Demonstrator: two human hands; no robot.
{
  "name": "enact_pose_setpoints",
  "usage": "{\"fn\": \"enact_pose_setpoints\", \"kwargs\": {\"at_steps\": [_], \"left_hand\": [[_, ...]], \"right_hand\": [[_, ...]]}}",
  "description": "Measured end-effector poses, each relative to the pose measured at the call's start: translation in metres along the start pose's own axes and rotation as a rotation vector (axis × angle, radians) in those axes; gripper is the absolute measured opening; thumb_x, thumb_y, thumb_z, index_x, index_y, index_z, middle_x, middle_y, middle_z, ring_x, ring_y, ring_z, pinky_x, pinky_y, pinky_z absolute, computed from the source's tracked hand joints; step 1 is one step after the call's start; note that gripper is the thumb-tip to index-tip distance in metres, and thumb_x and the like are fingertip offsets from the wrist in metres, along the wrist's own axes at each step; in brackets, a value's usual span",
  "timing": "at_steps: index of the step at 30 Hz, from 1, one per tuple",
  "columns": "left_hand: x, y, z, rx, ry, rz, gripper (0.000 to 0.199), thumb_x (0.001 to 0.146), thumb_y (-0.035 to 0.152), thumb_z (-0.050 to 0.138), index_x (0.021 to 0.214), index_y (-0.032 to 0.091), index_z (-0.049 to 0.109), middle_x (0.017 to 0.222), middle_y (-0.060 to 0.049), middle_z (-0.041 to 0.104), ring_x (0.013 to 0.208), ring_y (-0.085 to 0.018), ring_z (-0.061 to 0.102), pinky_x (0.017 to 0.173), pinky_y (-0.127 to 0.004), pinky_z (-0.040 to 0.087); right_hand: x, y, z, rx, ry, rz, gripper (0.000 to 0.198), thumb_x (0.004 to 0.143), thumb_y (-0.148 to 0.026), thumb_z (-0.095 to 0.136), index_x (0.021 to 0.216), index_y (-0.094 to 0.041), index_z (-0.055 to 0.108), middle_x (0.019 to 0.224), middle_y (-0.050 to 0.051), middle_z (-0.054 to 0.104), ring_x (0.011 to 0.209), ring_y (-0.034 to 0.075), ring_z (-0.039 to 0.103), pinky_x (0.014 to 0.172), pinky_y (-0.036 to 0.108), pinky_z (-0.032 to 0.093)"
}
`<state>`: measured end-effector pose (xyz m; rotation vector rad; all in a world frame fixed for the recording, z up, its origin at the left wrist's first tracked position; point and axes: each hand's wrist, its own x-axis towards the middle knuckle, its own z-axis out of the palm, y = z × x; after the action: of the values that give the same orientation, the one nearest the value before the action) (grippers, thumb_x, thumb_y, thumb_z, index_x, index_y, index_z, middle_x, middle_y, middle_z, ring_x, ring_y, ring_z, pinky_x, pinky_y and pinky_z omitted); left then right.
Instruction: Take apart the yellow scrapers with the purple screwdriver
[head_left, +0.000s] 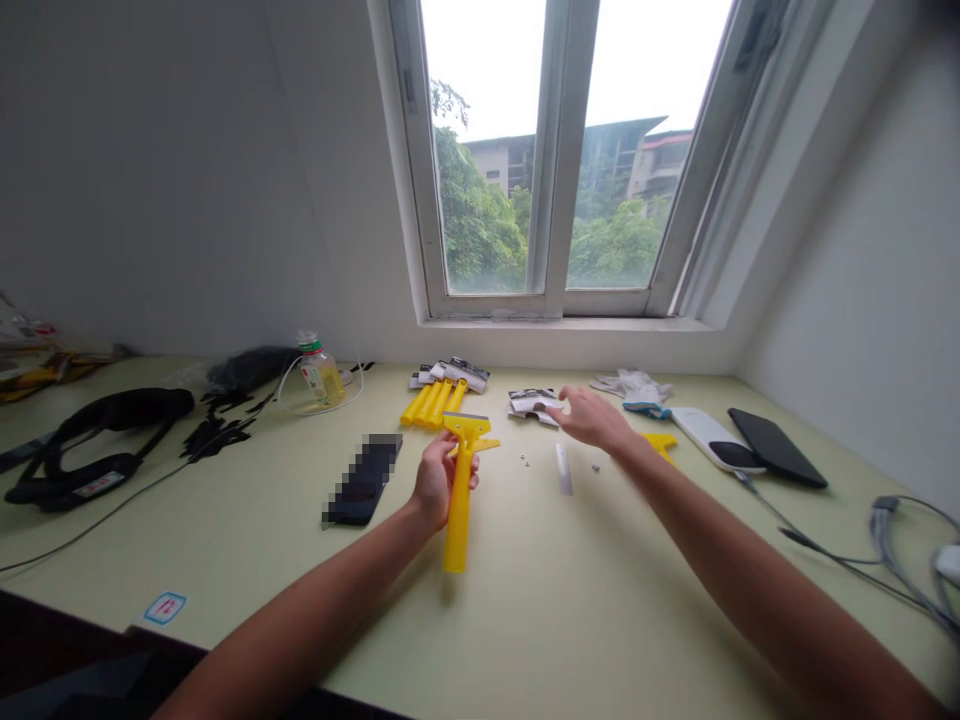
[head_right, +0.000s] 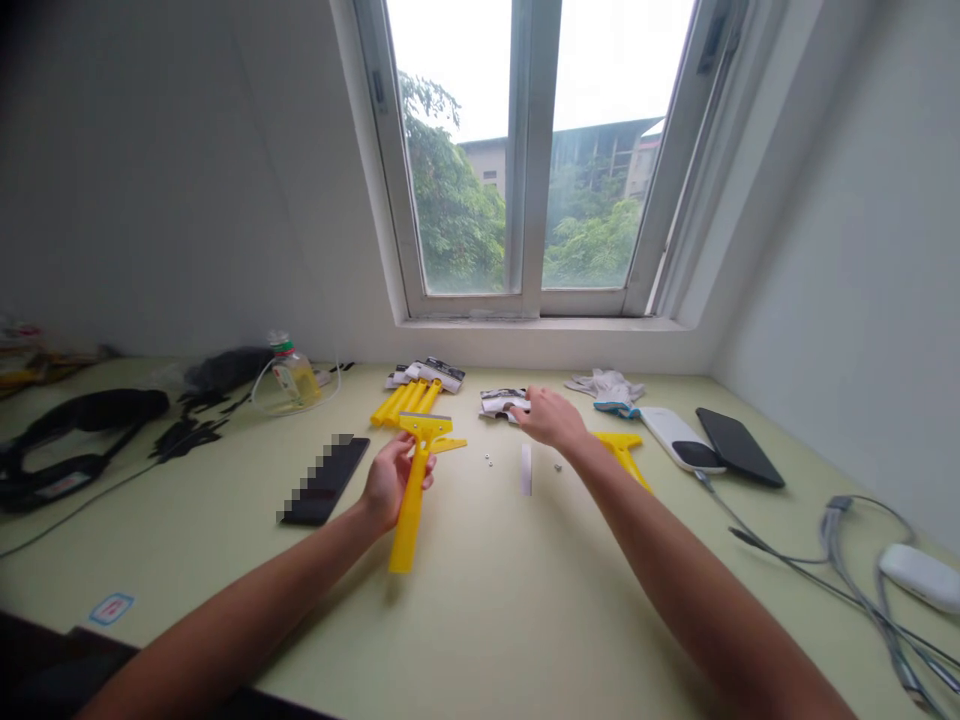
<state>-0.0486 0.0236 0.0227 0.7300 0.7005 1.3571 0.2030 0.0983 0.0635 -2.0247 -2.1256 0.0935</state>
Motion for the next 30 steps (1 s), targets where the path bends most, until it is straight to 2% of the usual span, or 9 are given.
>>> {"fn": "enact_pose_setpoints", "kwargs": {"at_steps": [4, 9, 14, 17, 20, 22, 24, 27, 30], "left_hand": [[-0.002, 0.002, 0.002, -0.003, -0.026, 0.065, 0.027, 0.073, 0.022, 0.068, 0.096, 0.018, 0.054, 0.081, -0.001, 0.058, 0.061, -0.011, 0.058, 0.048, -0.022, 0.043], [-0.003, 0.003, 0.002, 0.009, 0.004, 0.112, 0.039, 0.072, 0.025, 0.077, 0.101, 0.021, 0.051, 0.089, 0.0, 0.059, 0.066, -0.011, 0.062, 0.059, -0.024, 0.048], [0.002, 0.0, -0.004, 0.006, 0.058, 0.084, 0.048, 0.067, 0.023, 0.082, 0.096, 0.021, 0.044, 0.085, 0.001, 0.06, 0.06, -0.009, 0.059, 0.06, -0.023, 0.047], [0.01, 0.005, -0.003, -0.004, 0.068, 0.058, 0.045, 0.066, 0.02, 0.081, 0.095, 0.019, 0.047, 0.083, 0.001, 0.059, 0.059, -0.008, 0.056, 0.058, -0.022, 0.047], [0.026, 0.021, 0.006, 0.006, 0.096, 0.137, 0.035, 0.068, 0.018, 0.077, 0.091, 0.019, 0.05, 0.081, 0.002, 0.056, 0.059, -0.007, 0.054, 0.057, -0.021, 0.048], [0.04, 0.033, 0.017, 0.004, 0.183, 0.225, 0.034, 0.071, 0.016, 0.073, 0.094, 0.021, 0.049, 0.087, 0.002, 0.057, 0.063, -0.008, 0.057, 0.058, -0.022, 0.05], [0.055, 0.044, 0.03, -0.015, 0.256, 0.284, 0.033, 0.076, 0.015, 0.067, 0.099, 0.025, 0.045, 0.093, 0.002, 0.058, 0.067, -0.011, 0.061, 0.057, -0.024, 0.05], [0.072, 0.049, 0.05, -0.087, 0.255, 0.339, 0.028, 0.083, 0.018, 0.06, 0.098, 0.027, 0.038, 0.084, 0.004, 0.056, 0.059, -0.009, 0.057, 0.052, -0.021, 0.045], [0.078, 0.039, 0.067, -0.147, 0.232, 0.379, 0.025, 0.086, 0.026, 0.06, 0.091, 0.025, 0.036, 0.071, 0.007, 0.049, 0.05, -0.006, 0.047, 0.054, -0.02, 0.043]], "right_hand": [[0.041, -0.039, 0.027, 0.102, -0.028, 0.115, 0.08, 0.08, -0.067, 0.049, 0.143, -0.019, 0.037, 0.141, 0.022, 0.041, 0.12, 0.035, 0.054, 0.091, 0.043, 0.044], [0.068, -0.056, 0.052, 0.162, -0.046, 0.271, 0.077, 0.074, -0.056, 0.059, 0.139, -0.019, 0.041, 0.134, 0.023, 0.043, 0.117, 0.044, 0.052, 0.089, 0.057, 0.042], [0.064, -0.048, 0.045, 0.231, 0.067, 0.183, 0.078, 0.073, -0.054, 0.06, 0.142, -0.023, 0.037, 0.142, 0.02, 0.035, 0.128, 0.043, 0.041, 0.098, 0.057, 0.036], [0.045, -0.041, 0.033, 0.293, 0.154, 0.059, 0.083, 0.075, -0.056, 0.059, 0.145, -0.023, 0.03, 0.147, 0.017, 0.03, 0.133, 0.036, 0.038, 0.105, 0.048, 0.036], [0.007, -0.036, 0.029, 0.372, 0.25, -0.133, 0.078, 0.077, -0.055, 0.06, 0.143, -0.025, 0.031, 0.145, 0.013, 0.034, 0.134, 0.028, 0.038, 0.11, 0.04, 0.033], [-0.025, -0.034, 0.033, 0.519, 0.354, -0.351, 0.072, 0.077, -0.051, 0.064, 0.138, -0.024, 0.036, 0.14, 0.014, 0.04, 0.133, 0.029, 0.04, 0.11, 0.045, 0.035], [-0.053, -0.035, 0.039, 0.586, 0.355, -0.467, 0.071, 0.078, -0.048, 0.065, 0.138, -0.027, 0.034, 0.143, 0.013, 0.036, 0.137, 0.029, 0.035, 0.111, 0.047, 0.036], [-0.08, -0.039, 0.045, 0.622, 0.335, -0.477, 0.071, 0.081, -0.044, 0.065, 0.141, -0.03, 0.03, 0.148, 0.013, 0.031, 0.14, 0.03, 0.031, 0.108, 0.049, 0.04], [-0.086, -0.046, 0.045, 0.641, 0.369, -0.487, 0.075, 0.081, -0.042, 0.066, 0.143, -0.033, 0.025, 0.151, 0.013, 0.028, 0.141, 0.032, 0.03, 0.108, 0.053, 0.04]]}}
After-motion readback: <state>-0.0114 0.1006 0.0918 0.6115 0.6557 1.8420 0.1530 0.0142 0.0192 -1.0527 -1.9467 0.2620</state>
